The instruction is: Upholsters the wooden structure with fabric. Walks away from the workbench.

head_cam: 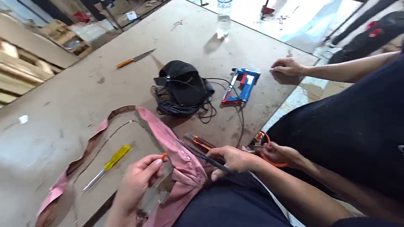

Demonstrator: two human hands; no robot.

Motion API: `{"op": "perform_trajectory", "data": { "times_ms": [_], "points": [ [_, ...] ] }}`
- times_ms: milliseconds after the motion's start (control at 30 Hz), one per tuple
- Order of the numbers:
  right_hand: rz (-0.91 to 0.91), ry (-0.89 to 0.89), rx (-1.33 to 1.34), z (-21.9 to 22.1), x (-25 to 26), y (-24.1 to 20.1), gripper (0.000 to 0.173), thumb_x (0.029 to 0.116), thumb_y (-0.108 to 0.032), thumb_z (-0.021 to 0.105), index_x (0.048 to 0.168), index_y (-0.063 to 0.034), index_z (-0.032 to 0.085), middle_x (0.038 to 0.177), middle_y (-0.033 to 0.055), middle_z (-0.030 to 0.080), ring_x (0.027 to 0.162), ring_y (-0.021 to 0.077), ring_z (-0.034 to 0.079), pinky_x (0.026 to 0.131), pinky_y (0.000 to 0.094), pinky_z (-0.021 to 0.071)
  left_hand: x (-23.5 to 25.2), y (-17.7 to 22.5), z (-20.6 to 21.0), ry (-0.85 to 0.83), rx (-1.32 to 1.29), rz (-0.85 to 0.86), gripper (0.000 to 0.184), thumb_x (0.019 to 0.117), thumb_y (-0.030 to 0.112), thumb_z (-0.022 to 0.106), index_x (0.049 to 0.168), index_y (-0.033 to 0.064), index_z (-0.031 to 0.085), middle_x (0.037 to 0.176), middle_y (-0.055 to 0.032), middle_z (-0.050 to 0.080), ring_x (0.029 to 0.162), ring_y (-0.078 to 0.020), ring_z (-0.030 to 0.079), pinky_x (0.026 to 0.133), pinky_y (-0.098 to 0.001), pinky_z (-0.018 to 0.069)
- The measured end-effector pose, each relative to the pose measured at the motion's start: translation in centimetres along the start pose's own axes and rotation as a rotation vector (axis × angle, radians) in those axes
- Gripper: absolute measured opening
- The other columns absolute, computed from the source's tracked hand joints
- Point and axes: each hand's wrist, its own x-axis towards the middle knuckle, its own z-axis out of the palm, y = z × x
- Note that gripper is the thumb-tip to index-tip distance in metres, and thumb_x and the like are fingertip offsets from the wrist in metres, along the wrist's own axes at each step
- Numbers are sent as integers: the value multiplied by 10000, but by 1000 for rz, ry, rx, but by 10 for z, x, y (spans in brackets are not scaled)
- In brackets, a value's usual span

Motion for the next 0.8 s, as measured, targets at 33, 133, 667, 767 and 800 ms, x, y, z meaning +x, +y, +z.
{"op": "perform_trajectory", "data": {
  "times_ms": [33, 133, 667, 767, 800],
  "points": [
    [32, 58, -55, -2, -3, 2, 638, 838, -516, 812, 1335, -162, 624, 1002, 35, 711, 854, 137, 667, 790, 400, 566, -4, -4, -1, 22, -52, 6, 260, 992, 174, 547, 1080, 7, 726, 715, -47, 660, 521, -81, 559, 448, -203, 449],
    [119, 364, -290, -4, -7, -9, 560, 870, -321, 799, 1390, -270, 597, 1062, 1, 718, 893, 146, 691, 805, 425, 602, -17, -10, -7, 25, -183, 44, 361, 902, 150, 676, 1229, -4, 678, 884, -104, 694, 640, -127, 629, 534, -233, 531],
    [343, 791, -828, 9, 13, -27, 336, 992, -306, 645, 1293, -161, 684, 1143, 131, 720, 1000, 371, 705, 794, 633, 563, -77, 4, -21, -194, -786, 15, 260, 1030, 190, 523, 1204, 28, 628, 980, -208, 677, 660, -146, 628, 554, -244, 512],
    [-51, 780, -527, 68, 7, -70, 281, 1002, -352, 623, 1227, -212, 715, 1069, -28, 739, 917, 147, 718, 796, 463, 622, -91, 2, -17, -197, -826, 44, 288, 1064, 209, 467, 1210, 15, 623, 1045, -238, 688, 690, -173, 668, 589, -266, 559],
    [-133, 719, -373, 94, 10, -83, 271, 1006, -378, 627, 1221, -237, 715, 1055, -83, 735, 900, 84, 713, 786, 394, 637, -96, 1, -12, -174, -821, 59, 291, 1069, 217, 465, 1226, 26, 617, 1081, -238, 684, 752, -194, 680, 656, -296, 576]
  ]
}}
